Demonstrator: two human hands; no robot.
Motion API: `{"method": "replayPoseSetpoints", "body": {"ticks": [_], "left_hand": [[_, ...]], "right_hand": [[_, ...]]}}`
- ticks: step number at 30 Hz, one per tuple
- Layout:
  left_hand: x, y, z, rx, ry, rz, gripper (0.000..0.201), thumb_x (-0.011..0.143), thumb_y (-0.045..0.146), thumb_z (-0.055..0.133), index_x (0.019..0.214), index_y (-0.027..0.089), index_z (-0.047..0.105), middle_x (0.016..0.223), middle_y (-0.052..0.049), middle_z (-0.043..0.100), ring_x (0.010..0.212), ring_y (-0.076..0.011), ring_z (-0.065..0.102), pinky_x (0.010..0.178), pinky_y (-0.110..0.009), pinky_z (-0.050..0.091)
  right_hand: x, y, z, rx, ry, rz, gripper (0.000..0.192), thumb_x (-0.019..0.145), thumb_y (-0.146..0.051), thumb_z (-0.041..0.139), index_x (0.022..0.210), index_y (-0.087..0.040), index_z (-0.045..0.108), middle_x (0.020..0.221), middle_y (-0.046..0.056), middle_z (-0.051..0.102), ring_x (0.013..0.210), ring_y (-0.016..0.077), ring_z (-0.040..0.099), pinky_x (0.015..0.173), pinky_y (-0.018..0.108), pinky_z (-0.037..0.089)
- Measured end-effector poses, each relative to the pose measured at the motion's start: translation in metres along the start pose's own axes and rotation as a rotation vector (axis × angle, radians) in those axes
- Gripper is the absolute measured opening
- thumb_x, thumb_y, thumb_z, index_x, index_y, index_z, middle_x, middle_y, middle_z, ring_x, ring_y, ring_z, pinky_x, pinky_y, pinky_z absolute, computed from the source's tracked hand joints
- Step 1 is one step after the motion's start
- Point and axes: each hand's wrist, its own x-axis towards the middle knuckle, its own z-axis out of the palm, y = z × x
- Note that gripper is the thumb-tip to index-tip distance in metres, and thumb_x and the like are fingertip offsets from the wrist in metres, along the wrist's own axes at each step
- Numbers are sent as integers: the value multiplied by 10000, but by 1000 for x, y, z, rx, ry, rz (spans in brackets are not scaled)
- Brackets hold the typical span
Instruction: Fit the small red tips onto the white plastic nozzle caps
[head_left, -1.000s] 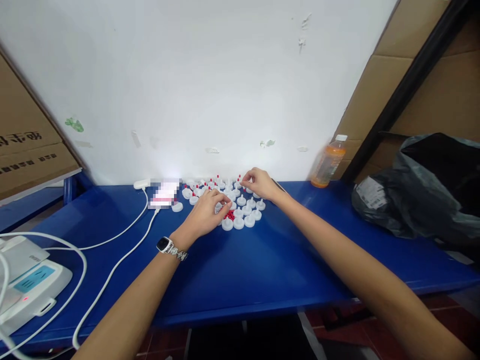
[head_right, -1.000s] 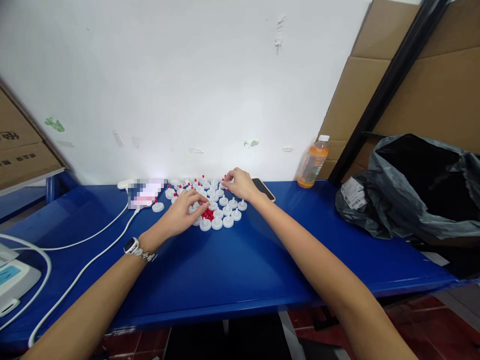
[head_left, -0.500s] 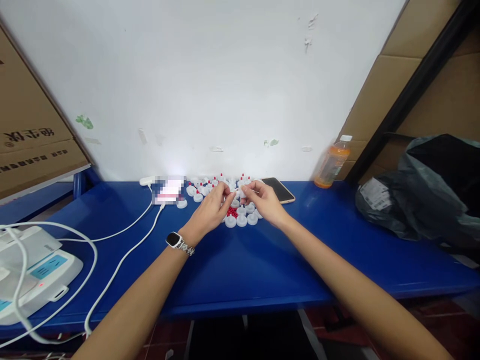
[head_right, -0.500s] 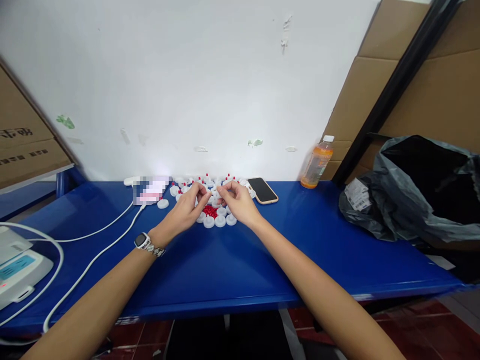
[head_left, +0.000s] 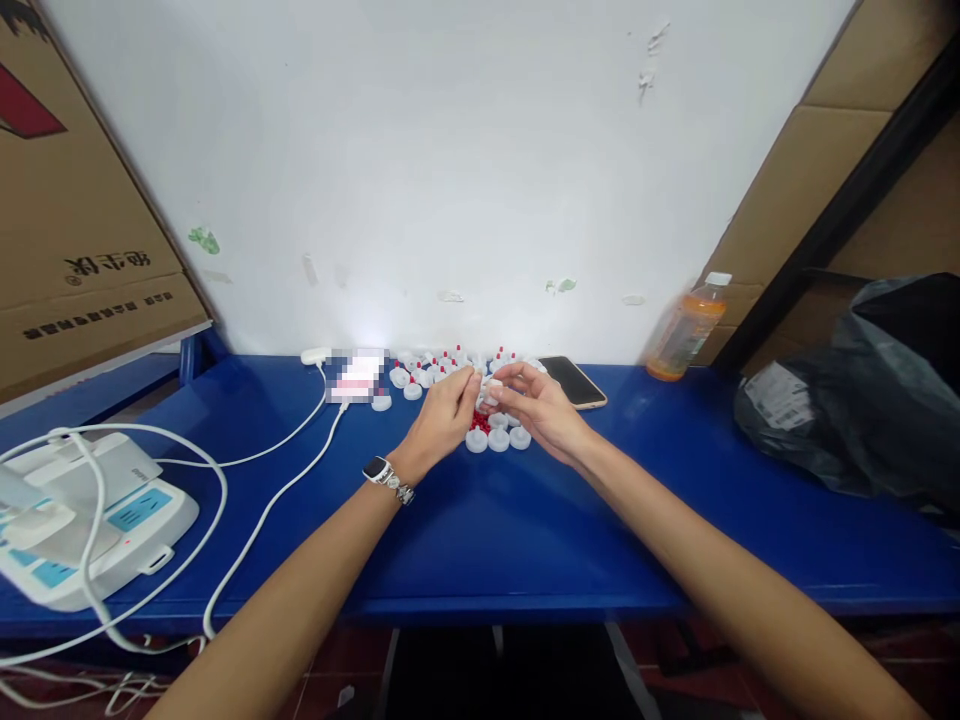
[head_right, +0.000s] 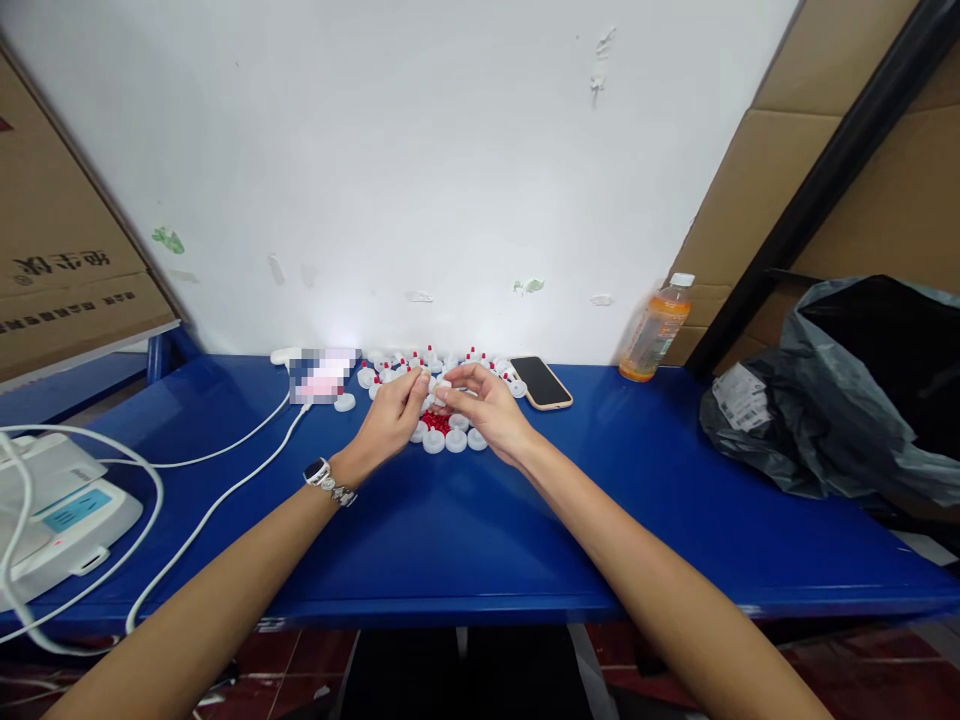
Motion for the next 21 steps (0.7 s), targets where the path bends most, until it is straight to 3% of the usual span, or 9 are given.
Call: {"method": "replayPoseSetpoints", "body": {"ticks": [3, 6, 13, 21], "left_hand": [[3, -2, 10, -259, 68, -170, 407, 1017, 485, 331, 738, 200, 410, 644, 30, 374, 596, -123, 364, 585, -276, 310], [7, -5, 14, -425, 23, -263, 449, 971, 557, 392, 704, 195, 408, 624, 41, 335, 570, -110, 320, 544, -257, 282], [7, 2, 12, -699, -20, -472, 334, 891, 381, 490, 655, 205, 333, 608, 65, 241, 511, -77, 225, 489, -230, 203], [7, 9, 9, -881, -45, -560, 260, 840, 297, 522, 657, 191, 371, 609, 72, 253, 495, -53, 241, 481, -207, 220]], "right_hand": [[-3, -4, 0, -402, 28, -325, 277, 833, -375, 731, 1053, -237, 635, 1096, 69, 629, 948, 196, 636, 910, 396, 545], [-6, -7, -2, -697, 12, -526, 235, 922, -290, 615, 1149, -236, 643, 1149, 91, 596, 1006, 209, 612, 927, 404, 534], [-8, -5, -7, -924, -34, -738, 283, 933, -164, 547, 1200, -239, 598, 1157, 105, 548, 1125, 226, 574, 975, 411, 513], [-8, -1, -7, -1025, -42, -837, 250, 911, -125, 537, 1113, -241, 628, 1149, 107, 520, 1065, 215, 588, 913, 395, 547]]}}
